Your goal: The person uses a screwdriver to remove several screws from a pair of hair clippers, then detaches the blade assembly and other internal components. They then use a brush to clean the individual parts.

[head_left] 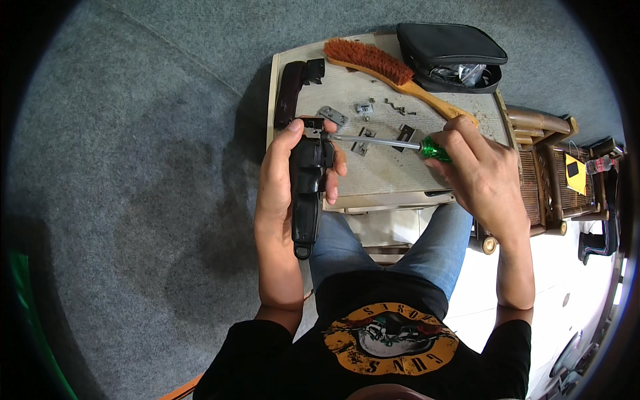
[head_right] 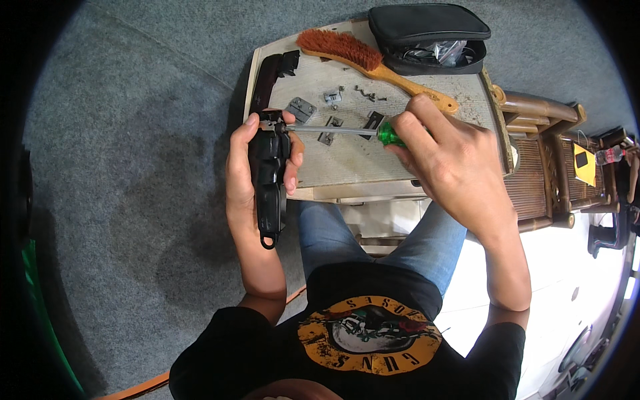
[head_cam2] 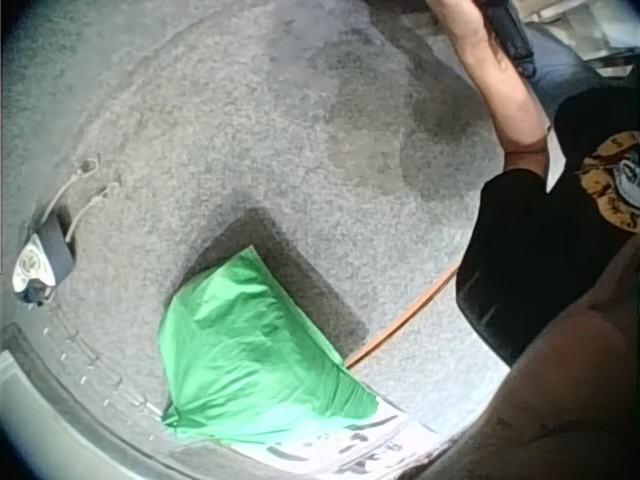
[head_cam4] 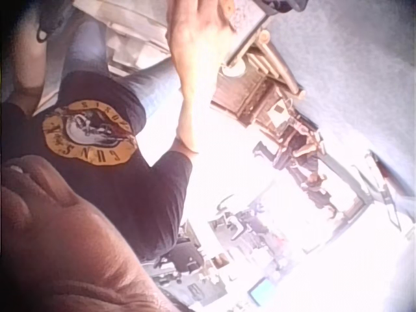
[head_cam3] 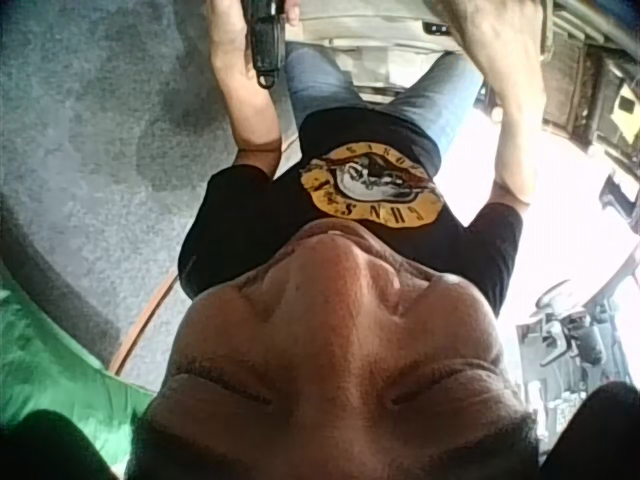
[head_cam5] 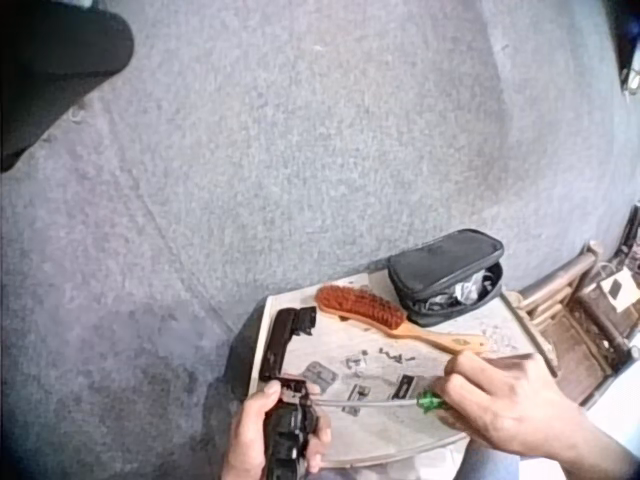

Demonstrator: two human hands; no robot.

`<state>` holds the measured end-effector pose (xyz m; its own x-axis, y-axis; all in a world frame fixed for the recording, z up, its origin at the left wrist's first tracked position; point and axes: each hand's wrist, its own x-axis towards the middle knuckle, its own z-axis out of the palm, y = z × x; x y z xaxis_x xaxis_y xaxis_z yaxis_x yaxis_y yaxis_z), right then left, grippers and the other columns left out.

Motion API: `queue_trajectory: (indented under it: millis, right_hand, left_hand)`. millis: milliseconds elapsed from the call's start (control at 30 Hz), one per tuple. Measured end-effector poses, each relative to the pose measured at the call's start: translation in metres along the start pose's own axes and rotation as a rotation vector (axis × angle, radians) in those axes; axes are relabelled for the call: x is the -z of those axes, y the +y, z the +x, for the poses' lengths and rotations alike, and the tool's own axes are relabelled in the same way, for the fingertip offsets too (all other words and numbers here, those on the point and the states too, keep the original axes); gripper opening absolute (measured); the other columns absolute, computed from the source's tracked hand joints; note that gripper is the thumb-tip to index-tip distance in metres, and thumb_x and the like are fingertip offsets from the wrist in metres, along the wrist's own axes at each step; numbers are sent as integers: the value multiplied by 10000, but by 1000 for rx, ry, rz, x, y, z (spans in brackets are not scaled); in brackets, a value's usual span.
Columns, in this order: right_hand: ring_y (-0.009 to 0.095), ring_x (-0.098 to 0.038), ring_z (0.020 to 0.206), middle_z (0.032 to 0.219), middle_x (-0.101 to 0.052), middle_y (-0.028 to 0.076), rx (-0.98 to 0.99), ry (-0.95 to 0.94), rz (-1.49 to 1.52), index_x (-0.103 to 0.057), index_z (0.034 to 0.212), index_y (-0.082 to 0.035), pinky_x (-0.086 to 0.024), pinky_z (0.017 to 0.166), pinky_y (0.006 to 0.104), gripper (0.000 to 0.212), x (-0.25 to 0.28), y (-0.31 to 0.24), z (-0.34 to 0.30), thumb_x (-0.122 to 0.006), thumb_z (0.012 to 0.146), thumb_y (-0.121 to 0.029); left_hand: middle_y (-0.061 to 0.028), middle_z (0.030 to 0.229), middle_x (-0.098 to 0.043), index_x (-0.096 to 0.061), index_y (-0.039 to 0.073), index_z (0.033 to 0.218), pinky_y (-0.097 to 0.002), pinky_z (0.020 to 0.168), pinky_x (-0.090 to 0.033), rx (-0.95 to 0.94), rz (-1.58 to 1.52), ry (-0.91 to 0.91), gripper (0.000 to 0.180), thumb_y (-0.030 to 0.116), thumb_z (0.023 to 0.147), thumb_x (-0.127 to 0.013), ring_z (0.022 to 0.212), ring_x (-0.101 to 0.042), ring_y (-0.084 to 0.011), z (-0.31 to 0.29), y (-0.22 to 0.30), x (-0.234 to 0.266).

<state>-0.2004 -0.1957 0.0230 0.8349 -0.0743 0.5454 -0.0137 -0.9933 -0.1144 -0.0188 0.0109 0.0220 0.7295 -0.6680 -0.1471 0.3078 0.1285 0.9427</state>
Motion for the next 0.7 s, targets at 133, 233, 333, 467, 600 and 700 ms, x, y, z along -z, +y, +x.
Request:
queue_trajectory:
  millis: [133,233,333,467,600,700]
  right_hand:
    - [234,-689,849,995,-646,79,-92,-16,41,-641,1083,-49,-595,705,386,301,0,-4,-1,-827,897,-196]
    - [238,-686,851,984,-652,72,-85,24,12,-644,1085,-67,-589,711,384,294,4,-10,1,-828,894,-192]
    - [246,-685,846,961,-642,67,-16,-9,-59,-643,1089,-79,-587,714,379,278,5,-1,-1,-817,895,-176]
    - [245,-667,859,947,-628,59,23,46,-21,-643,1074,-75,-574,722,382,263,12,-3,5,-808,890,-167]
    - [243,-654,905,947,-620,68,-80,22,64,-647,1062,-78,-568,730,393,258,7,-8,1,-809,889,-181]
    - [231,-665,919,968,-620,73,-62,36,6,-648,1063,-90,-585,686,388,250,5,-7,0,-802,896,-194]
  left_hand:
    - [-151,711,-649,-637,-10,1199,-263,374,-487,12,2,-14,564,516,1098,-458,414,-565,-136,0,1,0]
    - [-155,714,-649,-637,-8,1203,-264,374,-489,-7,10,-9,563,514,1101,-453,414,-565,-140,0,-2,2]
    - [-156,714,-649,-637,-7,1204,-265,374,-490,2,11,-26,562,513,1104,-448,416,-570,-142,1,-1,3]
    - [-155,713,-650,-640,-6,1206,-264,376,-491,3,-6,-21,564,515,1102,-453,417,-571,-140,0,-1,2]
    - [-153,716,-653,-639,-7,1214,-263,380,-493,-9,-7,-20,565,515,1102,-456,418,-569,-138,0,-1,2]
    - [-173,745,-678,-636,-2,1220,-271,419,-507,1,-24,-56,546,504,1096,-473,455,-609,-154,0,0,4]
